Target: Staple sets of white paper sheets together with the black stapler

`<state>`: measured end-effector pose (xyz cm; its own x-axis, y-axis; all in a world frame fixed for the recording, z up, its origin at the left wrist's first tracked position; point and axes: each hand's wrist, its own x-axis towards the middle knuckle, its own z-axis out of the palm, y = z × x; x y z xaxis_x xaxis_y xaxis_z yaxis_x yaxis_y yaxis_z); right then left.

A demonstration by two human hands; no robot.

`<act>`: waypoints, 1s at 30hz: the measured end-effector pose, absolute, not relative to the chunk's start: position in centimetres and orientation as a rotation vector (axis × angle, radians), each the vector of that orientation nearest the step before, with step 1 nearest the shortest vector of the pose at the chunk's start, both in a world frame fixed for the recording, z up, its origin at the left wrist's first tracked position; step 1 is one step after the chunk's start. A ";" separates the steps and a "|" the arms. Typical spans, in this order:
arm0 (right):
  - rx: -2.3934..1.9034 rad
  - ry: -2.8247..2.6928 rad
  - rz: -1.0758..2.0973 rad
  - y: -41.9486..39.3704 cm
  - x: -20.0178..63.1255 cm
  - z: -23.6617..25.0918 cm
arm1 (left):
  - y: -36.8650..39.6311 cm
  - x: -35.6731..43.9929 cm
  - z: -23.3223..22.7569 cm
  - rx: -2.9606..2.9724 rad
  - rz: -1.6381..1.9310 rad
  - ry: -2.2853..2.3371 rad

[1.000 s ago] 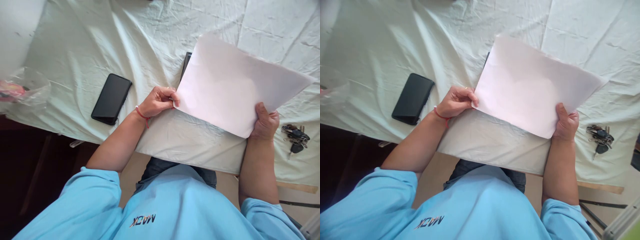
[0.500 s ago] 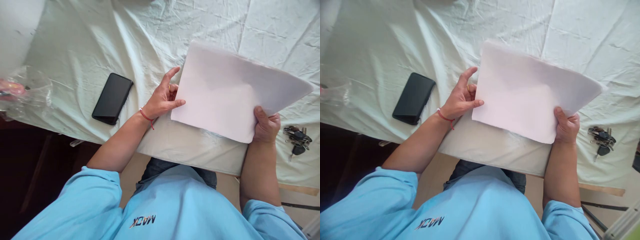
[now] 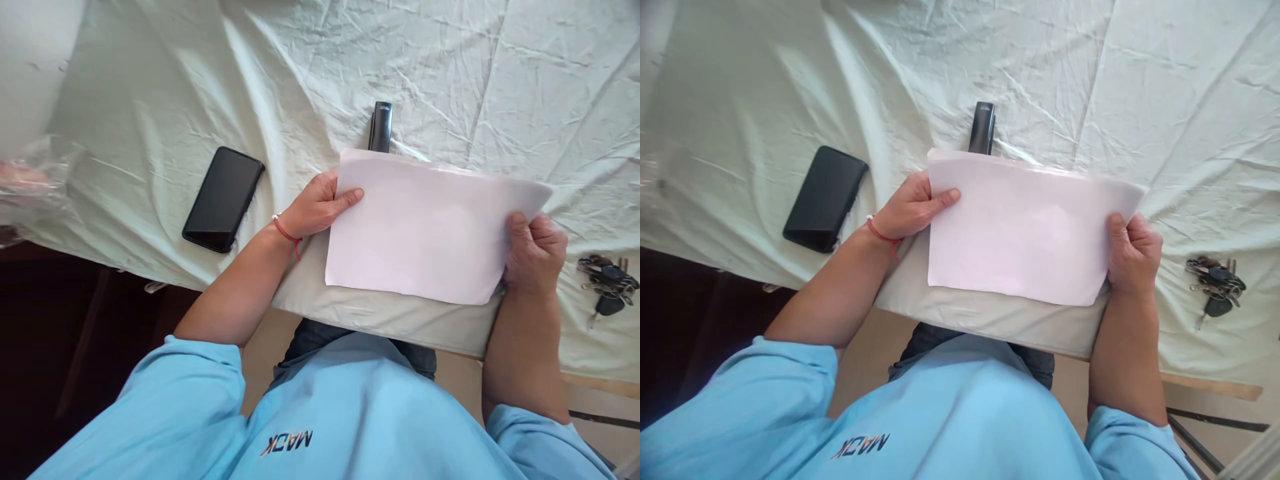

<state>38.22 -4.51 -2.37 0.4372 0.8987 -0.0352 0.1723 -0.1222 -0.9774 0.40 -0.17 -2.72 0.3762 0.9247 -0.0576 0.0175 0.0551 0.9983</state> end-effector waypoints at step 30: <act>-1.631 -1.383 0.805 -4.5 39.0 -1.8 | 0.0 0.4 -3.4 2.157 0.683 1.199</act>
